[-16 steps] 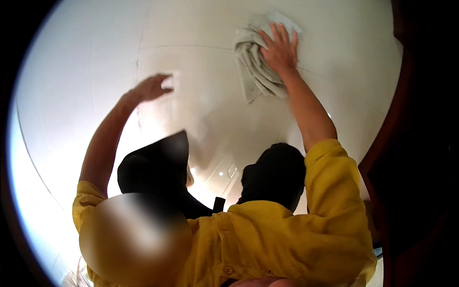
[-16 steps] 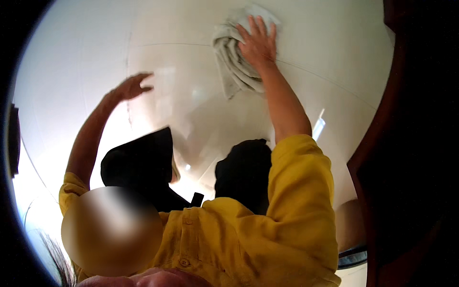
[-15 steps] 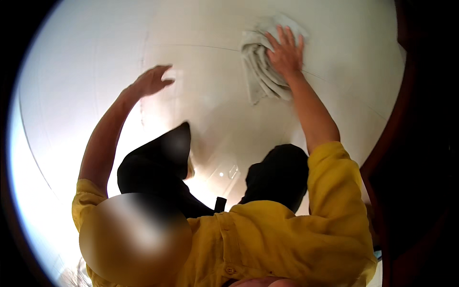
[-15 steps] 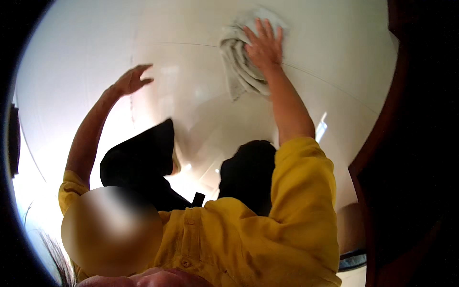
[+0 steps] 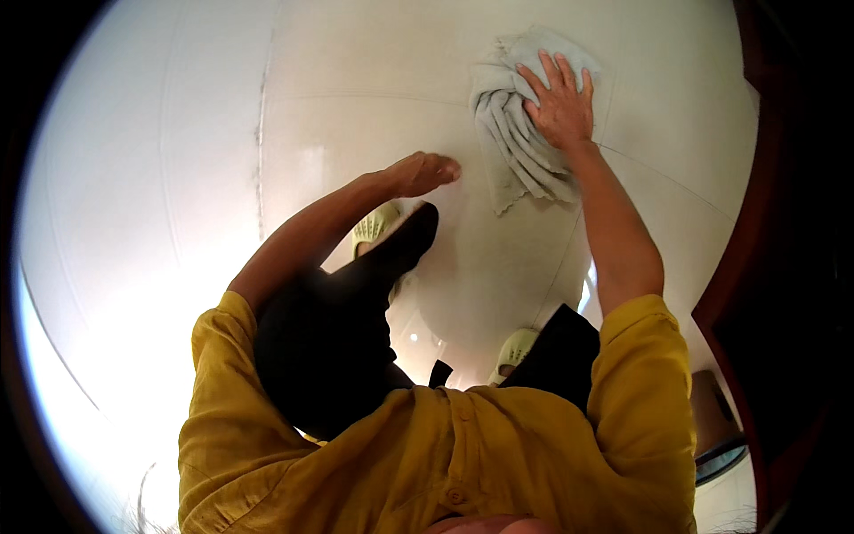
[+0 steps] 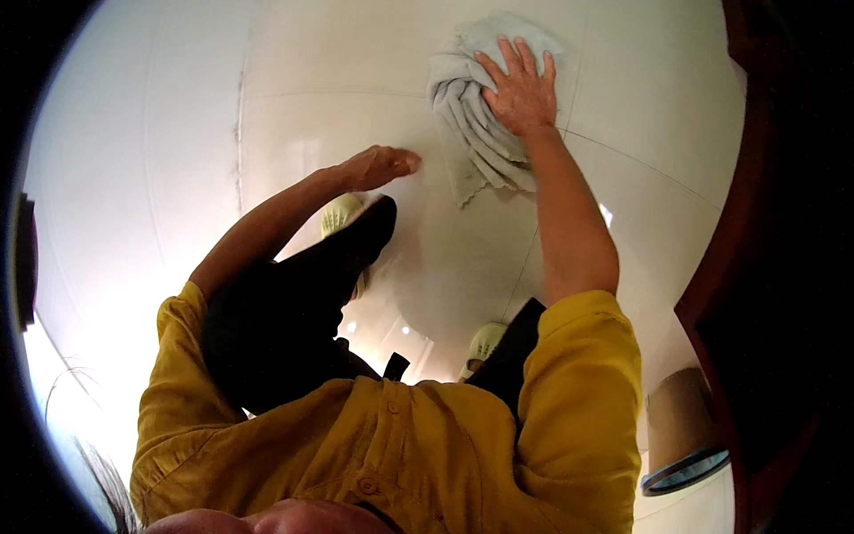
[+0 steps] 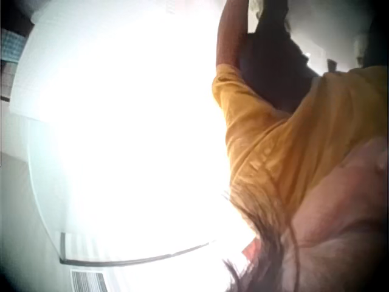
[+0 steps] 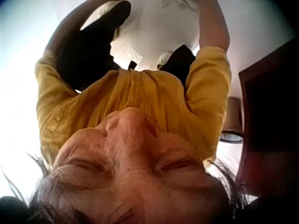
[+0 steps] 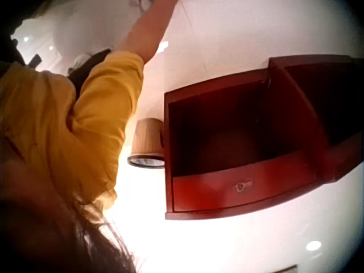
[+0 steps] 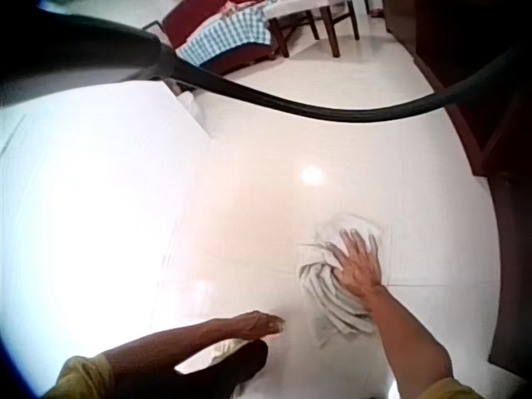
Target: The person cleans the floor by hand with a cloth, wiping the tiles, dipping the cloth into a bucket, and wringing it out before continuing to wipe different areas.
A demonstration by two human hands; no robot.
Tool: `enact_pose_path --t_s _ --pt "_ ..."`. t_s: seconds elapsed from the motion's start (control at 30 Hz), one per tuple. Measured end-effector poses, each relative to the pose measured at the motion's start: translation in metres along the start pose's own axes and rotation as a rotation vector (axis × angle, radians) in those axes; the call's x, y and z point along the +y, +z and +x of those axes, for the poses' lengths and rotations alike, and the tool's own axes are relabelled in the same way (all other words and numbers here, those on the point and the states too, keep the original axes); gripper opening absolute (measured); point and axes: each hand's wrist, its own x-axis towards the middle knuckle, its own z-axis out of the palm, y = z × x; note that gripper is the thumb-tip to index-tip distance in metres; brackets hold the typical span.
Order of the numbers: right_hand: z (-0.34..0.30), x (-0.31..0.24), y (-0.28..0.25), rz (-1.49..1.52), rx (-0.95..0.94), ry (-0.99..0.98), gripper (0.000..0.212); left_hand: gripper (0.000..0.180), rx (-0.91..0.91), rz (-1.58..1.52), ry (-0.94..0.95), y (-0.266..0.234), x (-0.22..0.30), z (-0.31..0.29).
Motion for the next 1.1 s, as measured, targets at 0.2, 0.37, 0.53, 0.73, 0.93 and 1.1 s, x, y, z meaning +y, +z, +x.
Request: enact_pose_path --t_s 0.2,0.37,0.53,0.73,0.93,1.1 --pt "-0.020 -0.049 -0.015 0.035 0.164 0.532 0.056 0.058 0.185 -0.855 -0.009 -0.028 0.057 0.033" --pt "-0.043 -0.114 -0.046 0.574 0.423 0.772 0.055 0.068 0.138 -1.151 0.058 -0.023 0.095 0.030" --pt "-0.049 -0.146 -0.066 0.965 0.351 0.702 0.054 0.059 -0.049 -1.472 0.188 -0.034 0.081 0.034" --pt "-0.076 -0.063 -0.069 0.649 0.349 0.614 0.045 0.037 0.613 -1.685 0.359 -0.045 -0.020 -0.066" --pt "-0.125 -0.013 -0.055 -0.096 0.254 0.655 0.052 0.037 1.460 -1.044 -0.082 -0.029 -0.147 -0.205" --pt "-0.114 -0.027 -0.052 -0.134 0.296 0.637 0.050 0.068 1.423 0.221 -0.383 0.030 -0.227 -0.139"
